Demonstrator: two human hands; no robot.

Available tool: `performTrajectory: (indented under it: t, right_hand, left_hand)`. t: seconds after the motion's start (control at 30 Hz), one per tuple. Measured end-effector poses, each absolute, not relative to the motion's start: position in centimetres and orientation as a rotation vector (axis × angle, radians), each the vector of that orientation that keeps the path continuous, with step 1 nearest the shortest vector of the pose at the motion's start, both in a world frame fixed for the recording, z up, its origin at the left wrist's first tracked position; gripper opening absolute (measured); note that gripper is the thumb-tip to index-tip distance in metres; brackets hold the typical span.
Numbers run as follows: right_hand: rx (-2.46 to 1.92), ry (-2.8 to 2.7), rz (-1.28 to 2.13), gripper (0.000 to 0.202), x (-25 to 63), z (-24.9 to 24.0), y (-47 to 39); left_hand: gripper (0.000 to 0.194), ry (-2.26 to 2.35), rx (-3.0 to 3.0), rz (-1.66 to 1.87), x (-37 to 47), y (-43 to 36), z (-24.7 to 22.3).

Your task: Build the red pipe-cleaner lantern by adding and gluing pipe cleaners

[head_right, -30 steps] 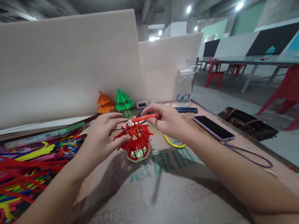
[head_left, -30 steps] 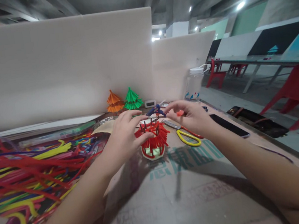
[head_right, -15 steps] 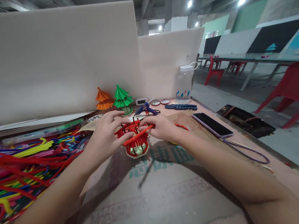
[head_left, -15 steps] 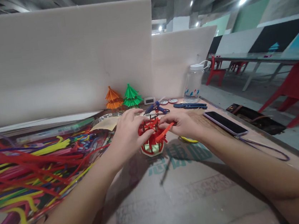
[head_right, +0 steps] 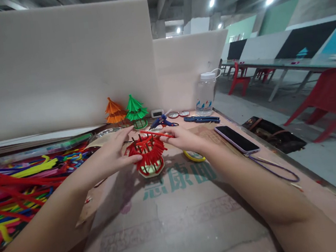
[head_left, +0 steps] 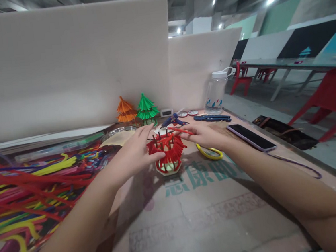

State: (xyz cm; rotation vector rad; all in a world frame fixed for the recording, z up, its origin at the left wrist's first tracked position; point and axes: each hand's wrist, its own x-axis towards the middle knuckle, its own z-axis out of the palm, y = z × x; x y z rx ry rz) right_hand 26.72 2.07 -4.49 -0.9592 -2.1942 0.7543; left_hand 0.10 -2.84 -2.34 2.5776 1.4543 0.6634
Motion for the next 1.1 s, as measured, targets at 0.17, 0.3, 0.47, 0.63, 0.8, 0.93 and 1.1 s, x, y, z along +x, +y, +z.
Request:
performTrajectory:
  t: [0.17,0.3,0.47,0.63,0.8,0.93,1.1]
  right_hand:
    - [-1.065,-2.203,0.720,0.032,26.6,-3.2,1.0]
    - [-1.030,-2.147,0.688,0.024,26.0,-2.7,0.2]
    - [-1.035,-2.223,0.577,0.017,25.5,-2.6,-0.5]
    - [-0.984,-2.265,0.559,0.021,25.5,-2.8,-0.5]
    - [-0.972,-2.235,0.502,0.016,25.6,-2.9,-0.3]
    - [-0.989,-2.113,0.498,0.019,25.9,-2.9,0.1]
    - [-0.998,-2.061,0.464,0.028,26.3,-2.3,0.1]
  left_hand:
    - [0.077,1.505,2.639,0.678,-1.6,-2.1,-2.0]
    - [0.052,1.393,2.752,0.692,-2.0,-1.9,-1.4]
    - [0.031,1.269,2.841,0.900,-0.9,-2.8,-0.8]
    - [0.026,1.297,2.868,0.891,0.0,-3.6,-0.8]
    - [0.038,1.361,2.802,0.880,-0.1,-3.3,-1.0]
    - [0.078,1.435,2.624,0.782,-0.1,-3.2,-1.5]
    - [0.093,1.391,2.526,0.638,0.3,-3.1,-1.9]
